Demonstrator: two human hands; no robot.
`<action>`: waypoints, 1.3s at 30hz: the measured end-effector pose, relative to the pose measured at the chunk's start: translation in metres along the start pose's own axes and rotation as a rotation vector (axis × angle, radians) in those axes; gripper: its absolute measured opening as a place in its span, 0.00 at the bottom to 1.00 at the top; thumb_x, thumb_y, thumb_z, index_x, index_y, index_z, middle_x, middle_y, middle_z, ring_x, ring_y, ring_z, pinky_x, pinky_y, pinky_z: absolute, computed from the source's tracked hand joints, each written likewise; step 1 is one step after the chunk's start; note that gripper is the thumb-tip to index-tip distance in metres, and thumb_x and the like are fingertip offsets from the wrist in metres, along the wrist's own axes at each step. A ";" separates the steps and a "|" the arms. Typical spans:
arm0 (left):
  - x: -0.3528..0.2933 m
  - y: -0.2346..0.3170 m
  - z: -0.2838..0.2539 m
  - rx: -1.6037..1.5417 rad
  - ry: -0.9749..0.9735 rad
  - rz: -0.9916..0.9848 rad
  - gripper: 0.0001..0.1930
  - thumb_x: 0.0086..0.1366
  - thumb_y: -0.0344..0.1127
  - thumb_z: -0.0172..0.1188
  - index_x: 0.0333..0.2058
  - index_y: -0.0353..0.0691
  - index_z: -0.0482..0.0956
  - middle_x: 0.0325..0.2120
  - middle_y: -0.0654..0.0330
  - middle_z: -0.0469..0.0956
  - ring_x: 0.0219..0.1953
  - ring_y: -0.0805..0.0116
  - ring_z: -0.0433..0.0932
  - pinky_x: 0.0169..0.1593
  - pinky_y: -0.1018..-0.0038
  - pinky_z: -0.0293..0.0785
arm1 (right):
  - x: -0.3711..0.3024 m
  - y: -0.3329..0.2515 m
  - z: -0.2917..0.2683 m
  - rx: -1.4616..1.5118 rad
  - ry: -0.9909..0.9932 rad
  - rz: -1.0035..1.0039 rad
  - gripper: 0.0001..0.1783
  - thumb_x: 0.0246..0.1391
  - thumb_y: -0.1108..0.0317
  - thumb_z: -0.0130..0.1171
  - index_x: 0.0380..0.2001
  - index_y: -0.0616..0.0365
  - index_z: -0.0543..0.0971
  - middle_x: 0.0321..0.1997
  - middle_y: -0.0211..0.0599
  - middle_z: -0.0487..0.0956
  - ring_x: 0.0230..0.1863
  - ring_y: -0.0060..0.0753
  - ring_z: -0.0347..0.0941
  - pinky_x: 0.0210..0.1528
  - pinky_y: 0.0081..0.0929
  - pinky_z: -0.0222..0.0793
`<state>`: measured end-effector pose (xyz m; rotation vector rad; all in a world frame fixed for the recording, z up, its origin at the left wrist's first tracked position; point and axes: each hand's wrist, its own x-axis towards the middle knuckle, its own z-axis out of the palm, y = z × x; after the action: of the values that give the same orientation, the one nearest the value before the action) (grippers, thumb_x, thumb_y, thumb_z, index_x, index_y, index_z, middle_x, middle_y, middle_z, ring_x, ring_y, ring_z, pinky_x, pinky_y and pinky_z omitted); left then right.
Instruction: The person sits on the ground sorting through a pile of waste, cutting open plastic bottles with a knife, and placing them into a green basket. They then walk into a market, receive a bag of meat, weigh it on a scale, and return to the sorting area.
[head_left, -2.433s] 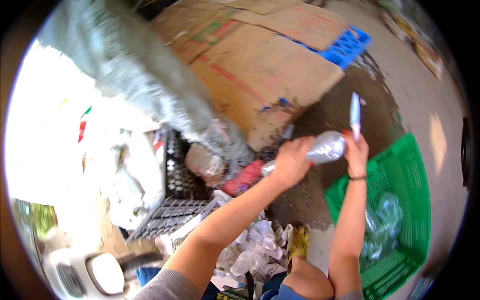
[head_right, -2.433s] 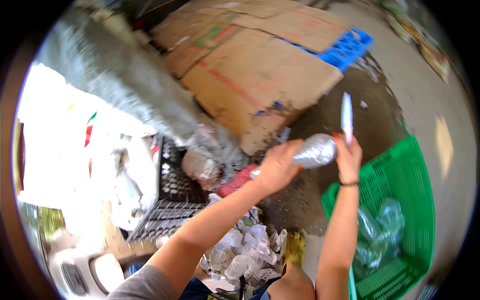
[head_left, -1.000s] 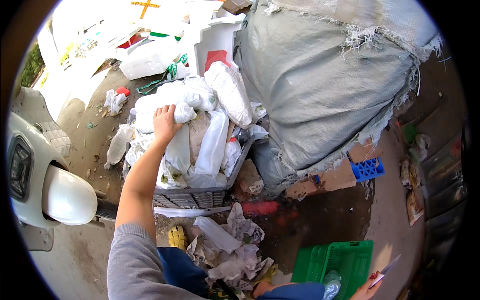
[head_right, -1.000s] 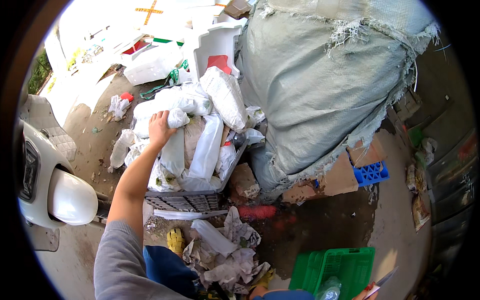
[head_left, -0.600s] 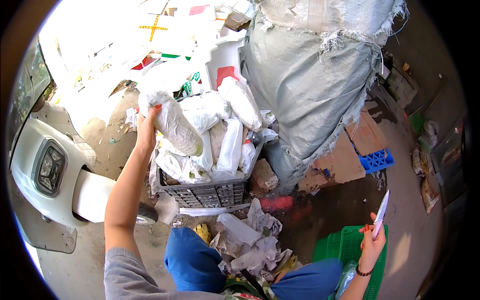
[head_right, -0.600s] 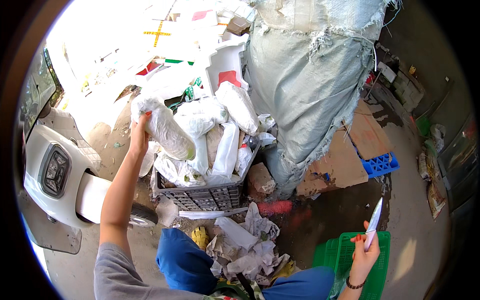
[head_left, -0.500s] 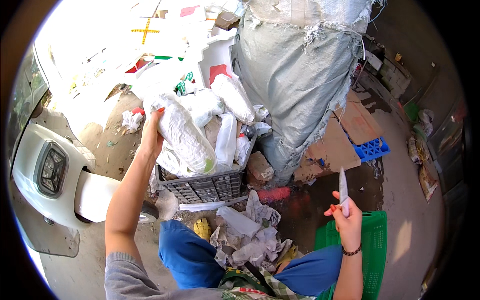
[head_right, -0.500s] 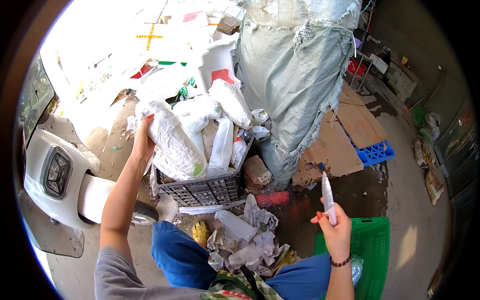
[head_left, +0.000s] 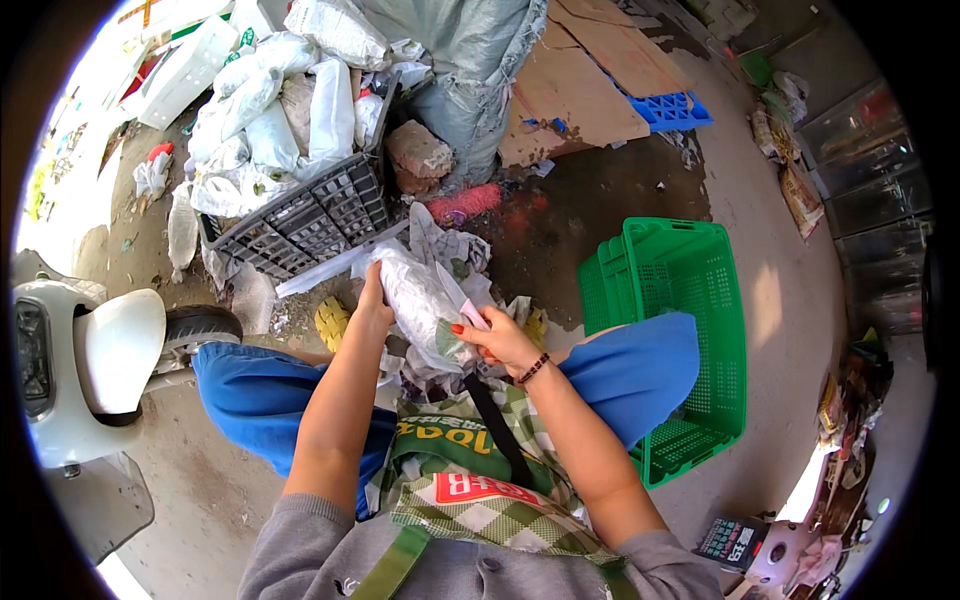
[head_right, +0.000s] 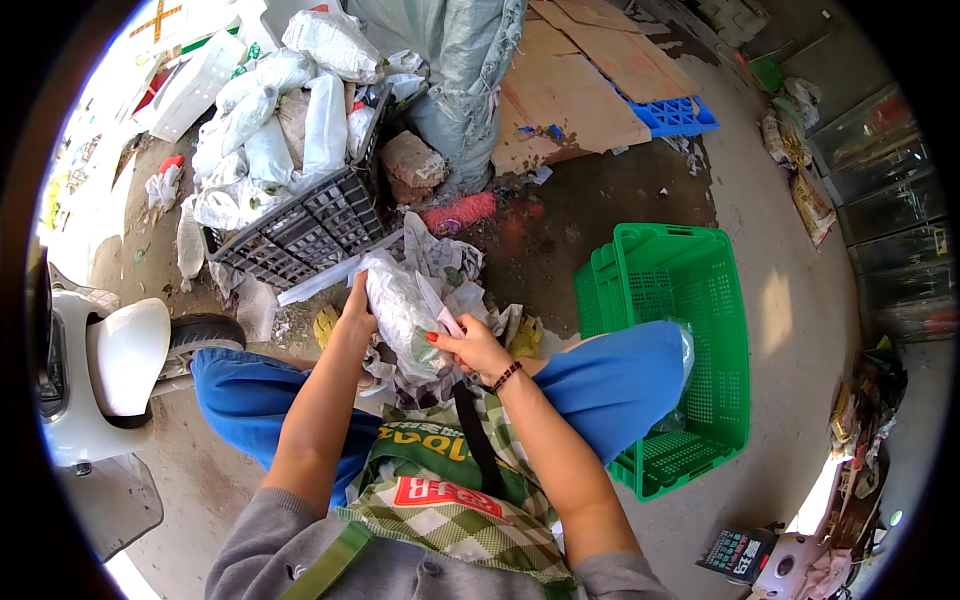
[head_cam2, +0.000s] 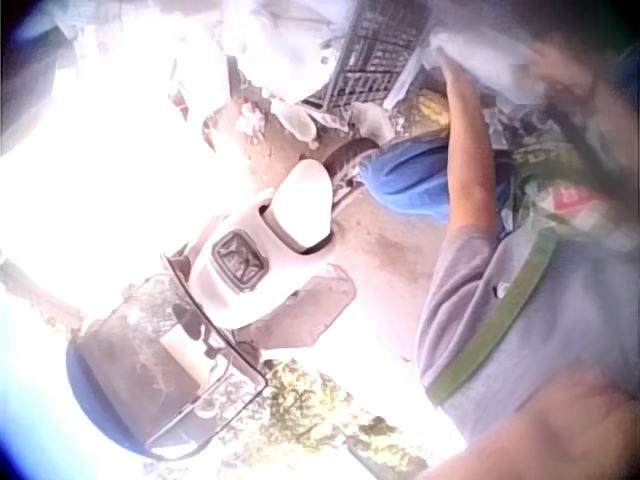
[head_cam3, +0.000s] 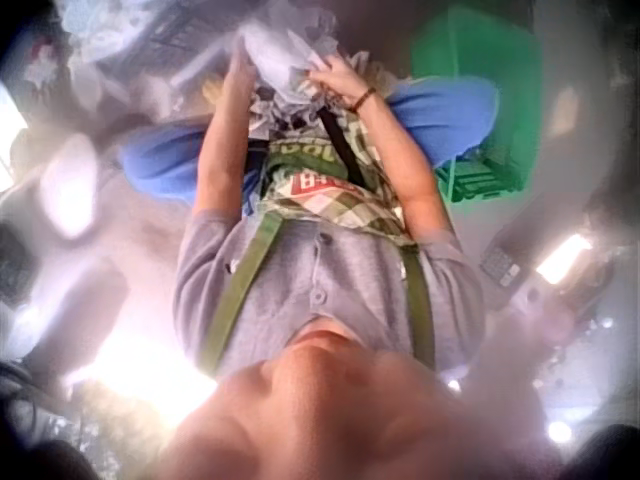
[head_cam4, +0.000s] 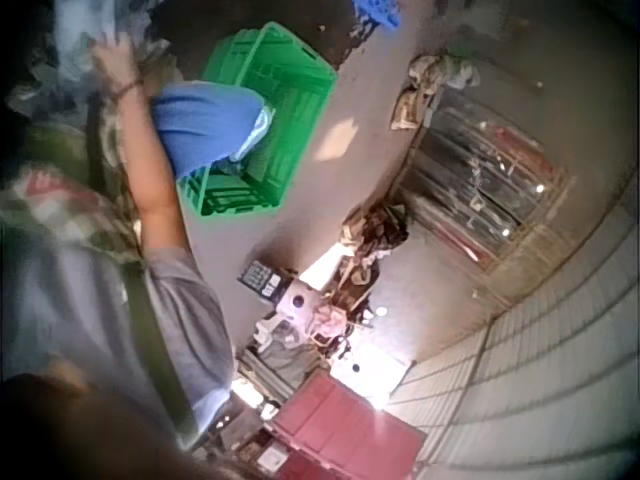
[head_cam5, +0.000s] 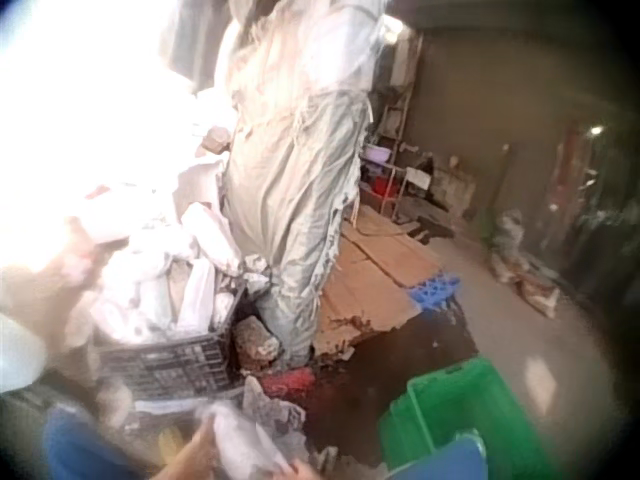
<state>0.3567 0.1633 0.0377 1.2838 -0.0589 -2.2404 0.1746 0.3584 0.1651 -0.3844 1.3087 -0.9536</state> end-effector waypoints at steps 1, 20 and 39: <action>0.006 -0.020 -0.019 -0.054 0.003 -0.063 0.33 0.70 0.60 0.49 0.63 0.42 0.68 0.56 0.50 0.76 0.55 0.48 0.77 0.62 0.46 0.69 | 0.003 0.009 0.001 -0.027 0.018 0.004 0.21 0.52 0.62 0.72 0.39 0.62 0.72 0.26 0.29 0.73 0.18 0.15 0.64 0.15 0.20 0.55; -0.067 -0.135 -0.024 0.589 0.073 -0.001 0.30 0.60 0.30 0.63 0.62 0.44 0.69 0.50 0.58 0.77 0.50 0.67 0.75 0.47 0.65 0.74 | 0.085 0.087 -0.018 -1.011 0.232 -0.163 0.13 0.53 0.71 0.60 0.40 0.67 0.75 0.29 0.50 0.80 0.28 0.47 0.80 0.27 0.42 0.74; -0.035 -0.159 -0.038 1.163 0.302 0.417 0.10 0.60 0.38 0.67 0.38 0.41 0.82 0.37 0.54 0.80 0.39 0.60 0.79 0.43 0.65 0.73 | 0.114 0.137 -0.040 -0.288 0.493 -0.001 0.08 0.52 0.71 0.62 0.36 0.60 0.78 0.26 0.29 0.76 0.21 0.25 0.68 0.23 0.31 0.65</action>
<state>0.3310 0.3238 -0.0028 1.8834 -1.5266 -1.5647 0.1847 0.3610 -0.0166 -0.3821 1.9072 -0.8923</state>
